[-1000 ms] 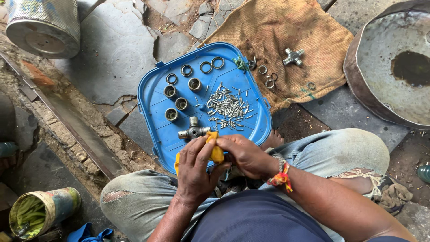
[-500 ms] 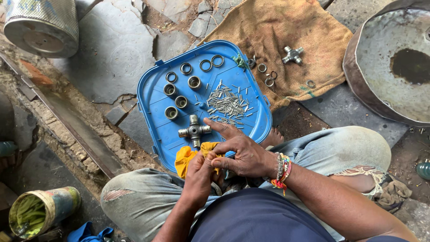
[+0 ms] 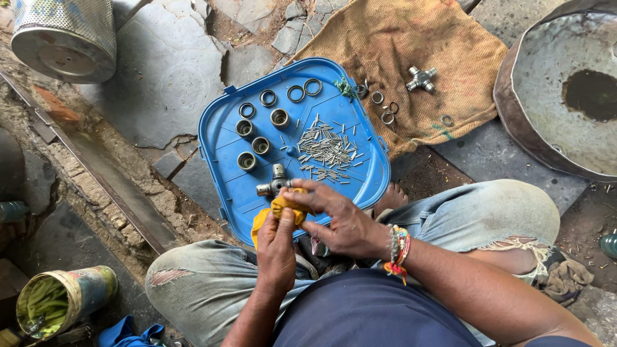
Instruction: The person applies a green substance from a container onto small metal pins and inserts them into a cylindrical metal part. They wipe the part with a yellow cloth and continue inserting pins into the component while sitting on the ground.
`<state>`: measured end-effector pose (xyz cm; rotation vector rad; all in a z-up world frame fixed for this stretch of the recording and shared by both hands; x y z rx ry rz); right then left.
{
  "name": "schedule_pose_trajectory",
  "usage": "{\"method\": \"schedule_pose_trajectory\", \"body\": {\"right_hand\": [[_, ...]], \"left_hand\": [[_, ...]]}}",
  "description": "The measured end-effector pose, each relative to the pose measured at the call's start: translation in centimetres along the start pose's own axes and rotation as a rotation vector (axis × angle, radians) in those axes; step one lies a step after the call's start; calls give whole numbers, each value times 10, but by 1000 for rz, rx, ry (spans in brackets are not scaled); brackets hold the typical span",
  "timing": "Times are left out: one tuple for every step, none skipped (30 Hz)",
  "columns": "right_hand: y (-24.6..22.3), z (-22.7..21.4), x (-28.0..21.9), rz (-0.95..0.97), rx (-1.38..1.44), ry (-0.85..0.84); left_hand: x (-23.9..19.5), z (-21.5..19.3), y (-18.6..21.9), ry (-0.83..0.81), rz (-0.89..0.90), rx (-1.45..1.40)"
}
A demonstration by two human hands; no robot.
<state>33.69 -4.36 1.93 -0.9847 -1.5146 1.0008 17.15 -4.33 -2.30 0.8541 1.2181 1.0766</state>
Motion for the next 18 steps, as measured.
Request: {"method": "schedule_pose_trajectory", "body": {"right_hand": [[0, 3, -2, -40, -5, 21], [0, 7, -3, -80, -10, 41], [1, 10, -5, -118, -13, 62], [6, 11, -5, -102, -67, 62], [10, 11, -4, -86, -123, 64], [14, 10, -4, -70, -179, 66], [16, 9, -4, -84, -231, 59], [18, 9, -4, -98, -283, 51], [20, 10, -4, -118, -332, 37], [20, 9, -4, -130, -323, 63], [20, 9, -5, -145, -308, 82], [20, 9, -5, -160, -292, 100], [24, 9, -3, -126, -352, 46], [28, 7, 0, -93, -413, -8], [31, 9, 4, -60, -475, -57], [28, 10, 5, -98, -396, -43], [24, 8, 2, -127, -320, -23], [21, 9, 2, -156, -244, -4]], "left_hand": [[1, 0, -3, 20, -58, -71], [2, 1, -6, 32, -66, -123], [2, 3, -8, 45, -76, -174], [3, 4, -9, 58, -85, -225], [4, 4, -7, 60, -45, -184], [6, 3, -3, 62, -5, -143], [8, 5, -1, 66, 33, -106], [8, 7, 1, 69, 66, -87], [8, 8, 4, 79, 104, -69], [8, 9, 6, 90, 142, -51], [8, 10, 9, 79, 169, -28], [7, 11, 10, 69, 194, -5], [5, 11, 12, 63, 222, 19], [4, 12, 12, 65, 215, 15], [2, 14, 11, 63, 207, 14], [1, 14, 12, 60, 200, 13], [1, 13, 10, 80, 159, -2], [1, 12, 9, 99, 119, -18]]}}
Point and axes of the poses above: each hand's wrist, its own x-axis towards the middle knuckle, its own z-axis out of the palm, y = z × x, the point moved 4 cm from there along x, towards the middle knuckle, and after that the axes turned 10 degrees about y, right-handed, at the moved point
